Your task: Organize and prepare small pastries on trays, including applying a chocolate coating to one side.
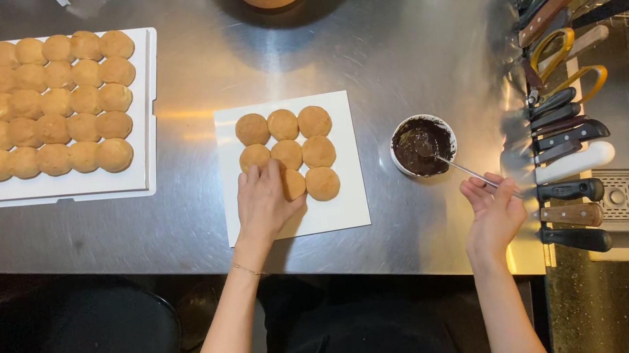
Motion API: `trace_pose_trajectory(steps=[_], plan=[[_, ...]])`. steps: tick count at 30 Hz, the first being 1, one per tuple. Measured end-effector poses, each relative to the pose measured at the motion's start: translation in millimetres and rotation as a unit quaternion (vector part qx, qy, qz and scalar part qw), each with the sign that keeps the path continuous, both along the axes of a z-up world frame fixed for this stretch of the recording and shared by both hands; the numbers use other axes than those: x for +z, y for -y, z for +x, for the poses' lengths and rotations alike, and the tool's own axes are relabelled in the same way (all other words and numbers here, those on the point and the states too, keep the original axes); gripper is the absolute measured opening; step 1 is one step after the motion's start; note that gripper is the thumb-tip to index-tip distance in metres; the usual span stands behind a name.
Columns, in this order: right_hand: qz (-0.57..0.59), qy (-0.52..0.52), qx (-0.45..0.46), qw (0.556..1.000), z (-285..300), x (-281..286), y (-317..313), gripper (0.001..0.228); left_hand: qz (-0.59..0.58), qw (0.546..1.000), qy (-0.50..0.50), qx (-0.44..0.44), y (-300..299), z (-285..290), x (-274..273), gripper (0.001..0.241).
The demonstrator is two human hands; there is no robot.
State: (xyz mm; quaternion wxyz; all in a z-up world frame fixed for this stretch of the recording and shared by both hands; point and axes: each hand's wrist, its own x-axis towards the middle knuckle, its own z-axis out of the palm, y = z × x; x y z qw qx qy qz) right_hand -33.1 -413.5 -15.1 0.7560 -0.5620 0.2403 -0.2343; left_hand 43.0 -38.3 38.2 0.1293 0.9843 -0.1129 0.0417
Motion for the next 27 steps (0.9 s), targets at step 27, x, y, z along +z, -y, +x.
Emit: trace_pose_trajectory(steps=[27], plan=[[-0.561, 0.193, 0.277, 0.756, -11, 52, -223, 0.023, -0.656, 0.72, -0.072, 0.215, -112, -58, 24, 0.049]])
